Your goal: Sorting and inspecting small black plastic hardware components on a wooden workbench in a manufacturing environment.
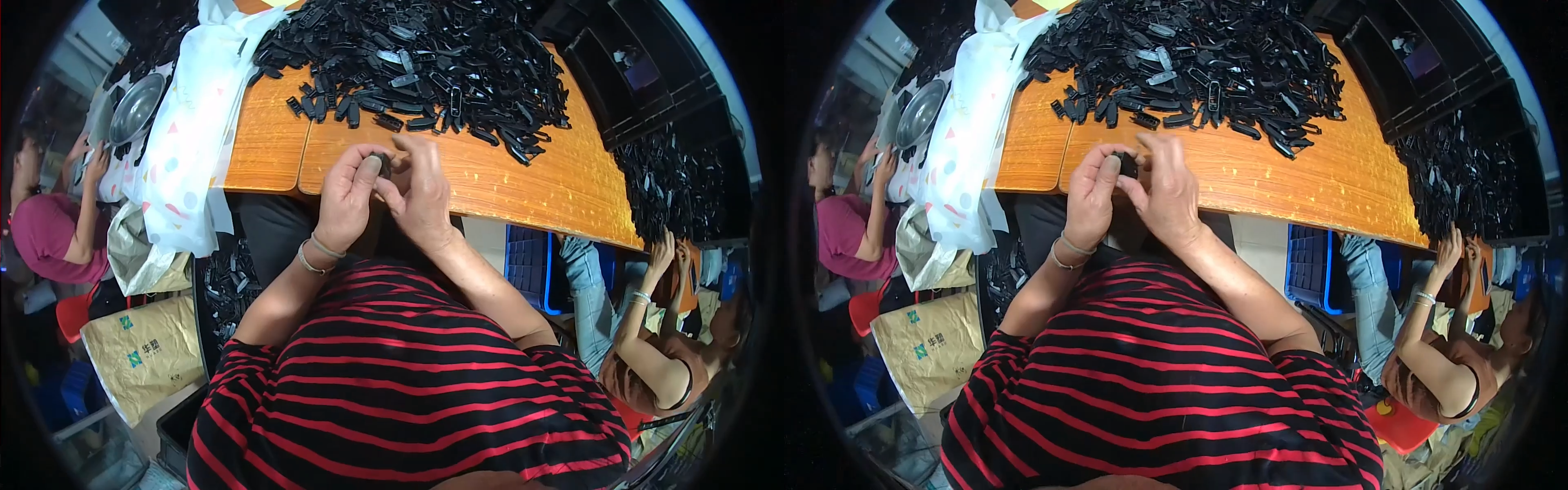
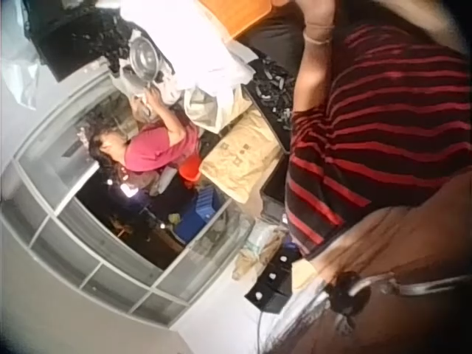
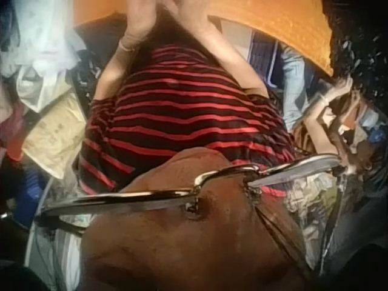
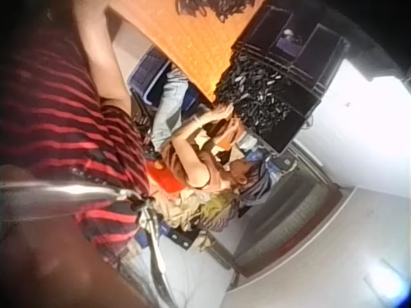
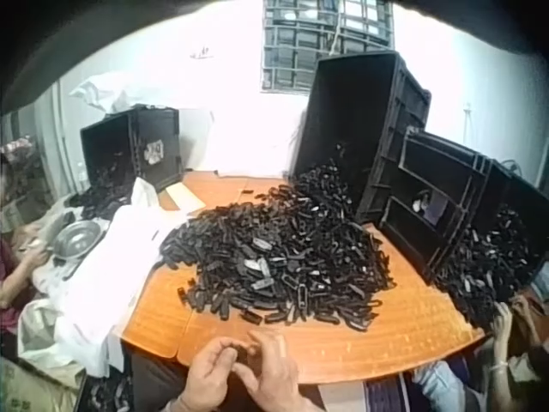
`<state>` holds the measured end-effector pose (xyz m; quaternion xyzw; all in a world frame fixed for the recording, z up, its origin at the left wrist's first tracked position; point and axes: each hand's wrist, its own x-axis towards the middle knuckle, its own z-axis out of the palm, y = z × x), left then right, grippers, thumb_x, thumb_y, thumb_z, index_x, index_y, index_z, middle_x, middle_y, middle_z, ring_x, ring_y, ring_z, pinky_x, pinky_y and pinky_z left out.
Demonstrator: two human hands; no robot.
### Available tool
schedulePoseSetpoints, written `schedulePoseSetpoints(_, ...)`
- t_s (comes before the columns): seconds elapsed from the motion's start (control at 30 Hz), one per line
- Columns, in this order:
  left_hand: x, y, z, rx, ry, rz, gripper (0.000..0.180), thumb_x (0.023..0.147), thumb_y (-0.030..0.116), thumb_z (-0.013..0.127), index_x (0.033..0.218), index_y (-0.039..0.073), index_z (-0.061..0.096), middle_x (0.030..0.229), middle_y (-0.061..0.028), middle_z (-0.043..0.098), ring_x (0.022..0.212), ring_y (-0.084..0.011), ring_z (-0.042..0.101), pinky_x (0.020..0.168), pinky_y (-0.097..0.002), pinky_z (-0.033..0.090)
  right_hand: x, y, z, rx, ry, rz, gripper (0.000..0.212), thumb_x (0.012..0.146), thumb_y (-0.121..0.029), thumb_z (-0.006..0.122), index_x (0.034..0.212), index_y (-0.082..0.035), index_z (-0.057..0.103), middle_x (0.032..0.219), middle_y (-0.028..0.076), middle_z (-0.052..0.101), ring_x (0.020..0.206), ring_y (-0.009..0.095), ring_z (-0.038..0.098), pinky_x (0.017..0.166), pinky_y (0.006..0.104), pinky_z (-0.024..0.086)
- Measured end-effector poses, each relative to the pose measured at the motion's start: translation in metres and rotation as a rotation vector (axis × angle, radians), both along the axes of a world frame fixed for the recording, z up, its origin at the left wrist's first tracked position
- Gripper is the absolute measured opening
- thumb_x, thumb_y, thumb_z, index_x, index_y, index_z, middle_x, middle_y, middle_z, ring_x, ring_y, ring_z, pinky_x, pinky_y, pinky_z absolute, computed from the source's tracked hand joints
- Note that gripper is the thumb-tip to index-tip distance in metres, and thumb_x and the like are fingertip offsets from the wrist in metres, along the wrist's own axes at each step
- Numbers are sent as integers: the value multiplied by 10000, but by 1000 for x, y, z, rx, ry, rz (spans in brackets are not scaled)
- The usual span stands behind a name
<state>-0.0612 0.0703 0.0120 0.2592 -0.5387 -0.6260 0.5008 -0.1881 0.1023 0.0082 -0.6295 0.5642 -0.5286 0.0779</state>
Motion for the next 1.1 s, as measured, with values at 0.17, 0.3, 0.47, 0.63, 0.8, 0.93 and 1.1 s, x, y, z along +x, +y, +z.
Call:
schedulePoseSetpoints(0.17,2,2,5,-173,-15,-85,217,1020,199,485,1006,6,581,891,-10,581,807,-60,536,710,-206,451,7,6,-2,-12,-8,148,518,717,-1,710,1194,-8,508,1018,190,582,868,395,608,674,424,508)
schedulePoseSetpoints(0.3,7,-1,3,-77,38,-68,207,1019,189,482,977,13,584,849,-1,565,762,-67,512,704,-203,434,20,7,1,20,-76,179,445,730,-24,712,1138,-15,535,982,162,592,858,376,615,657,414,507)
schedulePoseSetpoints(0.47,79,-6,-3,-8,-424,-116,256,1015,202,483,911,9,616,796,-9,579,744,-77,527,689,-220,436,10,3,-3,218,86,471,403,808,-228,734,1132,-33,596,955,147,650,775,309,661,710,392,520)
schedulePoseSetpoints(0.63,174,-1,5,-574,-1406,149,137,857,133,648,931,19,663,884,-125,656,825,-308,604,753,-377,473,-83,-8,-2,154,282,30,207,818,-131,700,999,-34,682,907,137,656,807,279,660,729,359,529)
schedulePoseSetpoints(0.8,119,-22,22,-647,-1042,355,155,846,50,656,995,6,660,908,-145,661,822,-304,647,736,-336,500,-140,-10,8,330,580,-387,230,822,-172,707,1012,-44,680,918,142,583,789,348,626,687,422,511)
schedulePoseSetpoints(0.93,37,-56,15,-849,-969,276,166,805,72,640,969,66,668,885,-116,610,839,-300,621,698,-390,512,-137,-17,5,383,608,-360,214,797,-154,734,951,-31,651,929,136,590,787,338,629,688,417,511)
schedulePoseSetpoints(1.1,-11,-93,6,-1050,-1040,189,196,804,95,661,996,60,642,877,-93,546,839,-289,595,696,-392,499,-134,-11,16,593,417,-273,261,730,-157,790,811,-14,588,866,181,617,763,362,625,692,438,492)
